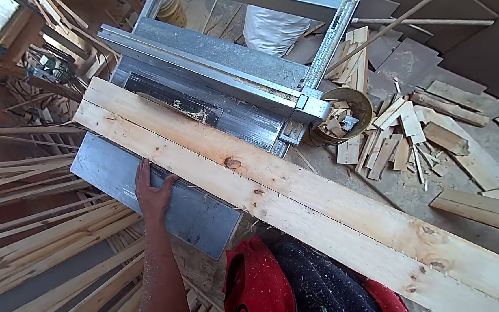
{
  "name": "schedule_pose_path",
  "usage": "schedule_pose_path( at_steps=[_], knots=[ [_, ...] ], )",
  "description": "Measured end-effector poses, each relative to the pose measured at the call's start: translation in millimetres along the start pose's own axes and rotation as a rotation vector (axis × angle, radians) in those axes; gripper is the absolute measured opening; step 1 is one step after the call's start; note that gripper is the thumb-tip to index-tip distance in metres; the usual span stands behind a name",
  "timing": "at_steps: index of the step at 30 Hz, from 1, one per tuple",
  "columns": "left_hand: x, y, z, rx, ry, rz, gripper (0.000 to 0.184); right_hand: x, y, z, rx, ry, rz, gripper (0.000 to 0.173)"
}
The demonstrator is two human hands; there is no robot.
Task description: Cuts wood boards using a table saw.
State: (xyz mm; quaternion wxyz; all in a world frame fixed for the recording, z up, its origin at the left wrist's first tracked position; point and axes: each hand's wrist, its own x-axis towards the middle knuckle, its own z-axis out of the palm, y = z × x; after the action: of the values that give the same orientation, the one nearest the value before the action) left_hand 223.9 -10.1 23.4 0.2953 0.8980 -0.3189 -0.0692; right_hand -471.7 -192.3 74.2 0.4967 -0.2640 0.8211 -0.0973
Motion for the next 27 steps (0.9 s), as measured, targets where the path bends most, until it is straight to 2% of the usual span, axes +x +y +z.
schedule_pose_path(
  at_steps=[5,8,10,15,17,19,21,23,27],
  knots=[
    [5.2,-4.4,-1.3,-0.004,0.000,0.003,0.093,-16.6,-14.8,14.7,0.014,0.012,0.016,0.056],
    [7.6,-7.8,-2.5,-0.005,-0.002,-0.005,0.095,-27.2,-21.7,18.2,-0.003,-0.038,-0.004,0.058],
    [9.3,-8.7,-3.4,0.003,-0.008,-0.002,0.094,-30.4,-25.3,26.2,-0.009,0.023,0.008,0.057],
    [11.0,-6.8,-6.1,0.010,-0.026,-0.009,0.097,-15.9,-14.3,18.5,0.000,0.055,0.059,0.054],
    [8.3,-5.6,-5.7,0.020,-0.015,-0.004,0.096,-31.1,-27.1,27.2,-0.057,0.041,0.083,0.049],
    [-0.5,-1.5,-2.8,0.040,0.029,-0.002,0.094,-56.9,-47.6,49.0,-0.083,0.112,0.091,0.043],
    [-14.9,4.9,2.7,0.084,0.038,0.023,0.095,-101.6,-94.2,107.4,0.008,0.333,0.144,0.044],
    [-31.6,8.1,10.9,0.135,0.018,0.090,0.096,-130.8,-124.2,132.8,0.047,0.307,0.145,0.045],
    [-48.2,17.7,16.9,0.139,-0.025,0.101,0.103,-132.3,-124.8,127.2,0.005,0.238,0.136,0.043]
  ],
)
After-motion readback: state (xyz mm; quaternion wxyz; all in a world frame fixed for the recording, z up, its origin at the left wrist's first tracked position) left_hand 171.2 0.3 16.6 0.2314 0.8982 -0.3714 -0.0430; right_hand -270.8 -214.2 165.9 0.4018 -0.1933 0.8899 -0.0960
